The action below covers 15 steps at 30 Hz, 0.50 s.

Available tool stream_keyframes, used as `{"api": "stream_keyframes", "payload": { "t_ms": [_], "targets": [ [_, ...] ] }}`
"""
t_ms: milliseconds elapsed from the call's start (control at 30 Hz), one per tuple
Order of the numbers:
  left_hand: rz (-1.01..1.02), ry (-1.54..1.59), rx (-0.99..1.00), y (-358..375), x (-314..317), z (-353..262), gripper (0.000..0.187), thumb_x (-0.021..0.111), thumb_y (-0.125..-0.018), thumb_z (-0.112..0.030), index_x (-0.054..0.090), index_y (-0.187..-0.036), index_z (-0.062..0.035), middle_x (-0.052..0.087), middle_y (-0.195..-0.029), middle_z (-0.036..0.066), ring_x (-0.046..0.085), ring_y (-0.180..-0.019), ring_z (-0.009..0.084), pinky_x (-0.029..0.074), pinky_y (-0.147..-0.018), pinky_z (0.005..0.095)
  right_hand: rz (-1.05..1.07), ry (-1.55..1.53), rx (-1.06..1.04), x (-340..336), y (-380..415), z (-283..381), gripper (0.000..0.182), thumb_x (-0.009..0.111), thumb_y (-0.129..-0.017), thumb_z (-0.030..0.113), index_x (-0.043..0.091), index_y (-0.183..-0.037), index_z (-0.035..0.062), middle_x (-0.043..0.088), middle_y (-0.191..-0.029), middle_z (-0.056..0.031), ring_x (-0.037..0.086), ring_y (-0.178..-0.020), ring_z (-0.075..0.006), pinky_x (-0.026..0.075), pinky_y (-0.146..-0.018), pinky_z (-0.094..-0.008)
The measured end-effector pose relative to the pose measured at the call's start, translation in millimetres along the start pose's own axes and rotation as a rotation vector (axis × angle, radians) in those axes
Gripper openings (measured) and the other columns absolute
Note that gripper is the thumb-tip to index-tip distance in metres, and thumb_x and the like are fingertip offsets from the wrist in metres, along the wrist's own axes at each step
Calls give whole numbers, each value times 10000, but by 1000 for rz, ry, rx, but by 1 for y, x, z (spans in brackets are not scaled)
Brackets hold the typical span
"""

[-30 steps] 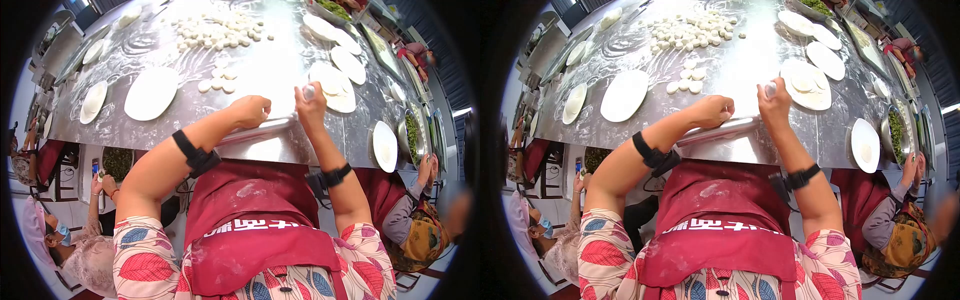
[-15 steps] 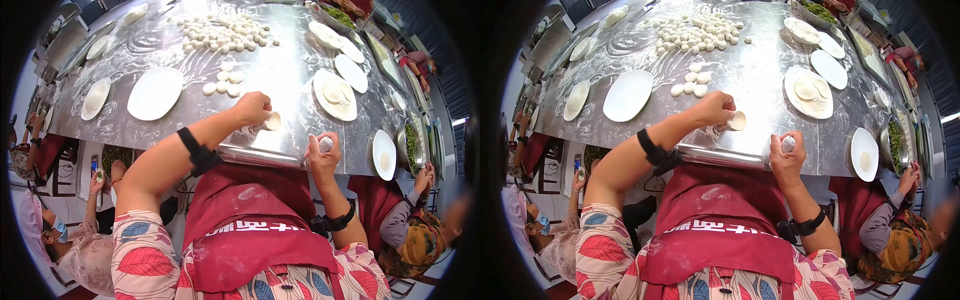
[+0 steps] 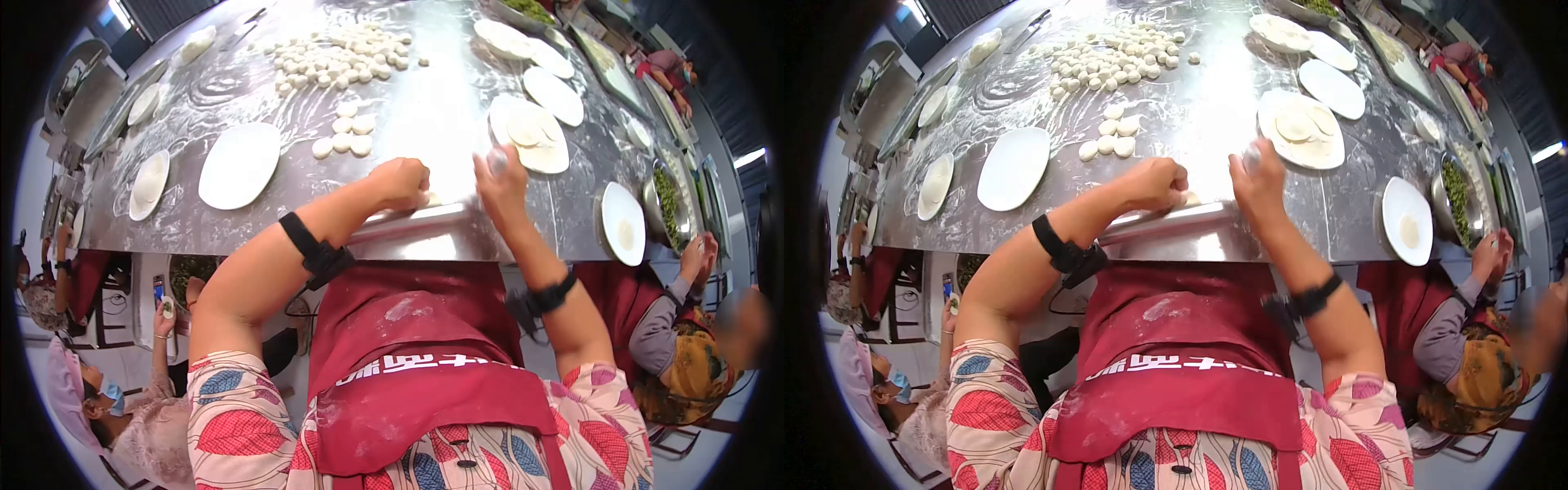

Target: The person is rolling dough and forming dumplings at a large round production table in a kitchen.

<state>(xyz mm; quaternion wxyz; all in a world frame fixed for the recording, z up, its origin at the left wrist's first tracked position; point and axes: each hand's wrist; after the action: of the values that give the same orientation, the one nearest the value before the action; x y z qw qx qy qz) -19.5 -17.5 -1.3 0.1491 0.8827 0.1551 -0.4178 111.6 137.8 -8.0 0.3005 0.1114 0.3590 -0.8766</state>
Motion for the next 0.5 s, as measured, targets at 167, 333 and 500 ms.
{"api": "stream_keyframes", "payload": {
  "t_ms": [167,333,500],
  "targets": [
    [-42,186,-33,10,-3,10,178,669,-712,-122,657,-826,14,655,-767,172,641,-741,275,491,-667,357,64,-133,238,-32,46,3,210,668,-771,8,486,-873,23,566,-713,-101,578,-663,-172,474,-623,-316],
    [-18,56,-16,-2,0,8,199,654,-747,-156,664,-866,3,663,-786,173,636,-739,290,491,-687,367,12,52,17,21,-21,-3,237,678,-786,87,485,-899,8,561,-709,-204,556,-617,-365,440,-572,-411],
    [-6,10,67,-2,2,6,183,624,-773,-157,665,-870,-7,670,-813,170,639,-751,302,490,-687,378,-46,72,-146,9,-9,-6,236,685,-784,76,481,-882,11,568,-720,-182,565,-600,-327,456,-575,-389]
  ]
}}
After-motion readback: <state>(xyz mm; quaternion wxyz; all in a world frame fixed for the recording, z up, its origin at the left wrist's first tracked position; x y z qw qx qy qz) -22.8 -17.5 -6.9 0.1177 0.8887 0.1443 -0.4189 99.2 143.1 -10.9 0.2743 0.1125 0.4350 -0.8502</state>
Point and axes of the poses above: each hand's wrist, its own y-axis away from the middle knuckle, its own x-axis out of the palm, z = x × y
